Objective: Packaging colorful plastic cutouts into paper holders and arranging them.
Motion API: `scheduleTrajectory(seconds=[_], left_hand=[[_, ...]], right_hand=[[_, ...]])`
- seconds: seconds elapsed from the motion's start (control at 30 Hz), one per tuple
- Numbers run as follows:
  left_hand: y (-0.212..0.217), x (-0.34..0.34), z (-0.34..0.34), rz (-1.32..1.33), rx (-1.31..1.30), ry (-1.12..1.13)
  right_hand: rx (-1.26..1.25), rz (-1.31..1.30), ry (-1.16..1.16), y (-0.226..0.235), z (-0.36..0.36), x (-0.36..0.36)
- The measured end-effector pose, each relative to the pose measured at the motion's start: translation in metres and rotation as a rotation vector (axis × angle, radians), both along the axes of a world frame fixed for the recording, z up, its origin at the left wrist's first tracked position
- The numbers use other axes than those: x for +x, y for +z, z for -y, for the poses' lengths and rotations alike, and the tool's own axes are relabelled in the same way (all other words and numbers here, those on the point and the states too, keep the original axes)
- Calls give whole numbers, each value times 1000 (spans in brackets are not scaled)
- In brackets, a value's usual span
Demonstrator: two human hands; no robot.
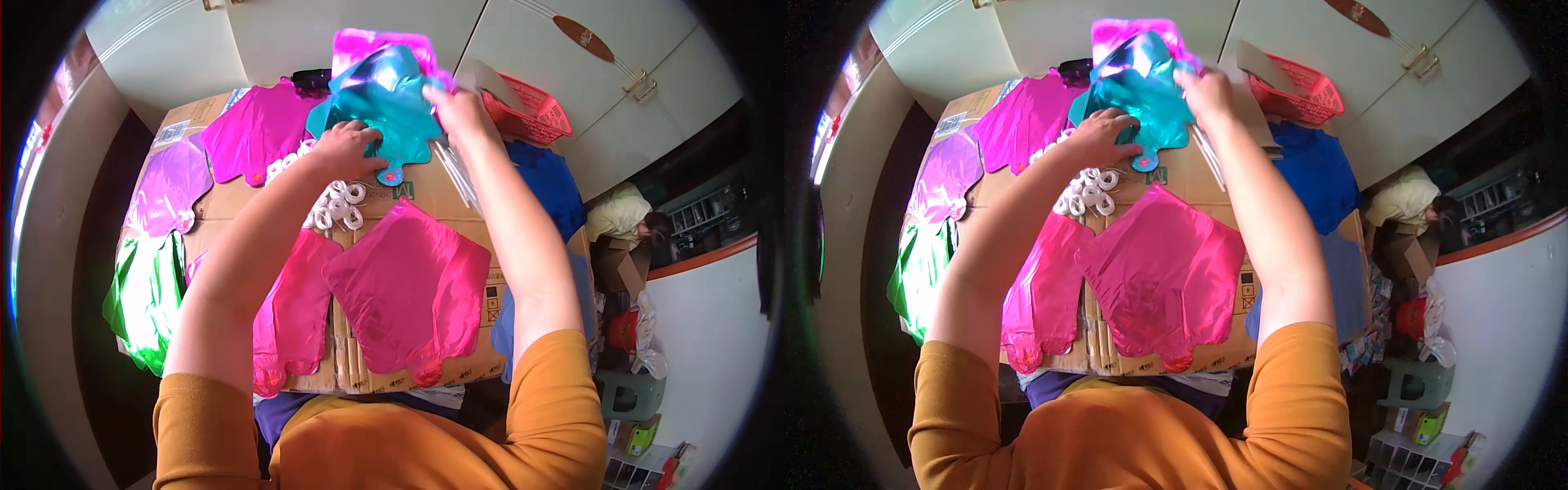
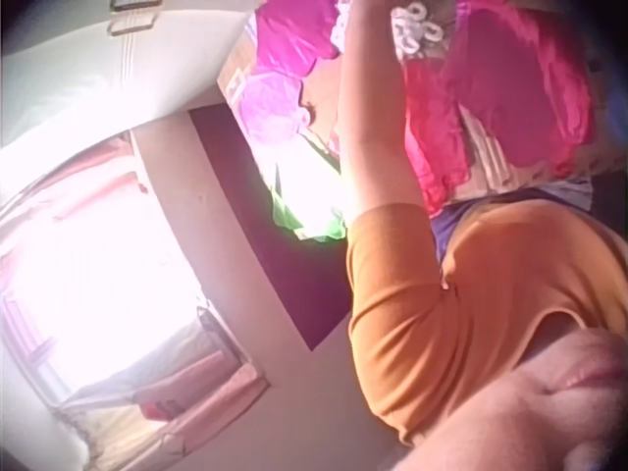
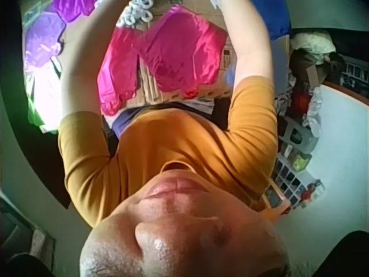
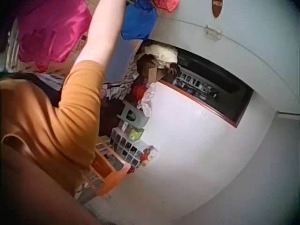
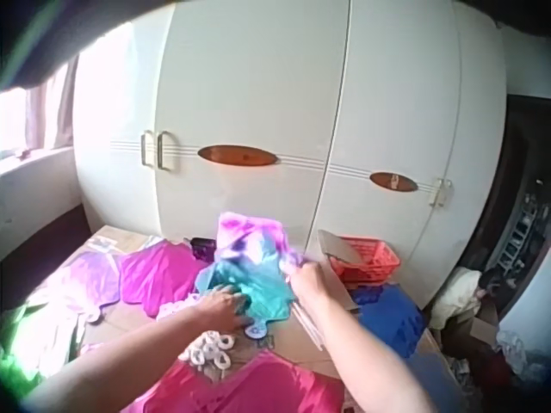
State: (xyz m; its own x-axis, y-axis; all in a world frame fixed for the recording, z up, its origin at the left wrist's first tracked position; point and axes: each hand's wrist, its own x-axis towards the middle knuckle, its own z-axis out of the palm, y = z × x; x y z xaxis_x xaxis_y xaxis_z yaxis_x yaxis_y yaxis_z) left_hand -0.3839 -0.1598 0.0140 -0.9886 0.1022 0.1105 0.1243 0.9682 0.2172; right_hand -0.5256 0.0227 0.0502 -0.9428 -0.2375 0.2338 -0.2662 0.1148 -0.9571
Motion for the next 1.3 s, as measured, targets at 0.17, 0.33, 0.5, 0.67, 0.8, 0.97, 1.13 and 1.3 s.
scheduleTrajectory(seconds=[0.17, 0.33, 0.5, 0.67, 0.8, 0.97, 1.13, 1.3], left_hand=[[21, 4, -8, 176, 50, 151], [25, 2, -10, 170, 60, 139], [29, 5, -12, 35, -162, 109], [67, 2, -69, -484, 173, -495], [58, -7, -172, -408, 187, -987], [12, -24, -228, -384, 54, -953], [11, -32, -250, -214, -18, -995], [0, -32, -252, -345, 91, -925]], right_hand=[[-112, 14, -112, 79, 3, -45], [-259, 37, -126, 146, -50, -103], [404, -107, -246, 187, -192, -99], [957, -495, -541, 249, -329, -51], [1091, -761, -667, 233, -330, 32], [911, -658, -307, 81, -279, 89], [806, -414, -270, -1, -287, 111], [782, -559, -406, 17, -282, 108]])
